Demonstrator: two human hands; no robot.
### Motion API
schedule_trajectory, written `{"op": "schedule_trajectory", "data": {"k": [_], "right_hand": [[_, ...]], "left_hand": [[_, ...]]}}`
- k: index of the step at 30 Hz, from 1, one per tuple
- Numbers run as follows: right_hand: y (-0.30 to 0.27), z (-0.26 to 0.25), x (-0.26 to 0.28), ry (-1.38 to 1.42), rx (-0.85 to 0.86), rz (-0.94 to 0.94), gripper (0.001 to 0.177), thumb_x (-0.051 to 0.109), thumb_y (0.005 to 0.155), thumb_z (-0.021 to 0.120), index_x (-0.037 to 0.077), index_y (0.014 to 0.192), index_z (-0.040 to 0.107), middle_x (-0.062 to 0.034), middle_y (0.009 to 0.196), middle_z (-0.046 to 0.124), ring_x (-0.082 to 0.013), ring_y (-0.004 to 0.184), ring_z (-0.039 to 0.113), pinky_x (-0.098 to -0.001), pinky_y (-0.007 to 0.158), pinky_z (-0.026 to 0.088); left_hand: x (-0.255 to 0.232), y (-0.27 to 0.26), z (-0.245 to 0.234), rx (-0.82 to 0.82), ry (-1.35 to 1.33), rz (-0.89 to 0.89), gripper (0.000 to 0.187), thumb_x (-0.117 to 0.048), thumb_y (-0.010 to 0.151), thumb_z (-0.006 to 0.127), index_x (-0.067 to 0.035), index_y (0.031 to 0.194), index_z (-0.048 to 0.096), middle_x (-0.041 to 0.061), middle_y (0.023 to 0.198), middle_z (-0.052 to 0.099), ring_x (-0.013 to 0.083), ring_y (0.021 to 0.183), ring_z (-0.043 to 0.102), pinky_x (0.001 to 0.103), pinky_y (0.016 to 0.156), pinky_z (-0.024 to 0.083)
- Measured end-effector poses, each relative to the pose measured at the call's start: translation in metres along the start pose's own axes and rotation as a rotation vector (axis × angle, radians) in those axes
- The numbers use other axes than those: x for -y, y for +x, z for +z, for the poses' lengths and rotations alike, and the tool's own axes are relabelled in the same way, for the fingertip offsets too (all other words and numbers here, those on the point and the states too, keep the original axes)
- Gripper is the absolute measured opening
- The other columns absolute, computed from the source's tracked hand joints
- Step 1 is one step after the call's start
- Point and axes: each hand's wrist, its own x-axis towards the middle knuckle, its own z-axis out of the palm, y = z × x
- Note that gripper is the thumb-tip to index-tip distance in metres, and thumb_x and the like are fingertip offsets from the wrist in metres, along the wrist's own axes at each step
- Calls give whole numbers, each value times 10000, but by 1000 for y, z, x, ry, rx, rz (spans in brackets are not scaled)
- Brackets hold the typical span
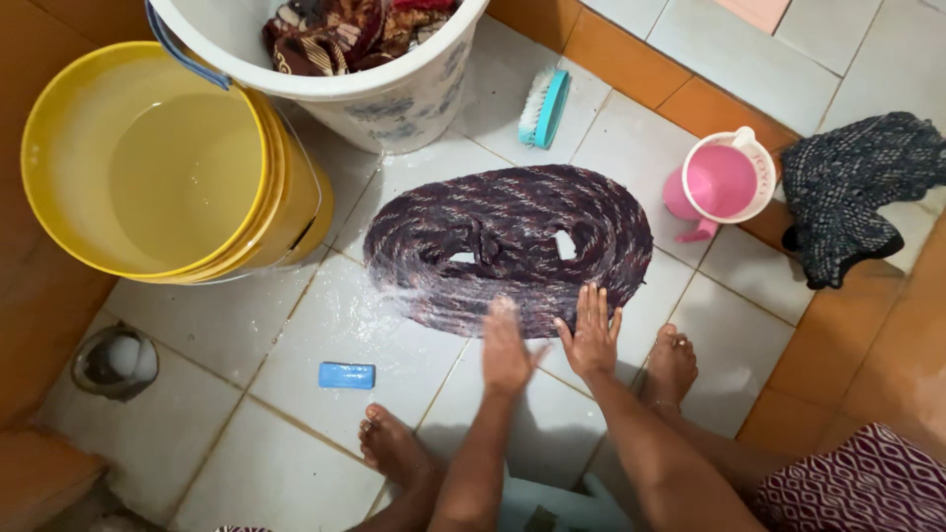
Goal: The person scrubs a circular rug on the floor by hand and with a brush, then washes a dark cloth in a bucket of soapy water, rinsing and wringing it using water poured from a pink mug.
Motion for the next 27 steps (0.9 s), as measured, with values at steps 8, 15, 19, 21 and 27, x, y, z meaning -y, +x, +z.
{"op": "schedule_trajectory", "data": {"k": [8, 15, 19, 21, 27], "right_hand": [[3, -8, 1, -148, 169, -6, 891, 640, 986, 329, 82, 1625, 59, -71, 1712, 19, -244, 1568, -3, -543, 1232, 19], [6, 2, 9, -132, 181, 49, 894, 621, 1001, 323, 40, 1614, 29, -117, 1708, -22, -298, 1564, -46, -580, 1213, -18], [5, 11, 2, -164, 189, 50, 902, 634, 996, 330, 59, 1625, 35, -100, 1717, -18, -286, 1574, -41, -572, 1231, -17], [6, 11, -2, -168, 170, 8, 900, 636, 993, 338, 69, 1626, 40, -103, 1714, -16, -285, 1573, -43, -579, 1221, -25], [5, 5, 2, -68, 167, 29, 903, 633, 983, 362, 75, 1620, 48, -99, 1709, -7, -283, 1568, -39, -577, 1220, -26]], "left_hand": [[120, 44, -29, -24, -265, -166, 1092, -758, 877, 499, -17, 1605, 164, 210, 1690, 118, 344, 1571, 89, 458, 1268, 24], [63, 47, -12, 15, -87, -343, 1171, -761, 923, 519, 115, 1573, 94, 350, 1651, 46, 472, 1534, 65, 514, 1262, 61], [-30, 12, 20, -354, -153, 310, 864, -499, 958, 703, -62, 1617, 355, 119, 1712, 327, 300, 1647, 277, 428, 1395, 203], [-16, 20, 15, -151, -305, 422, 912, -527, 916, 705, -13, 1583, 354, 175, 1667, 341, 340, 1592, 274, 465, 1319, 201], [109, 54, -71, 179, -209, -90, 1002, -585, 888, 651, -58, 1592, 170, 157, 1685, 119, 316, 1567, 90, 436, 1269, 45]]}}
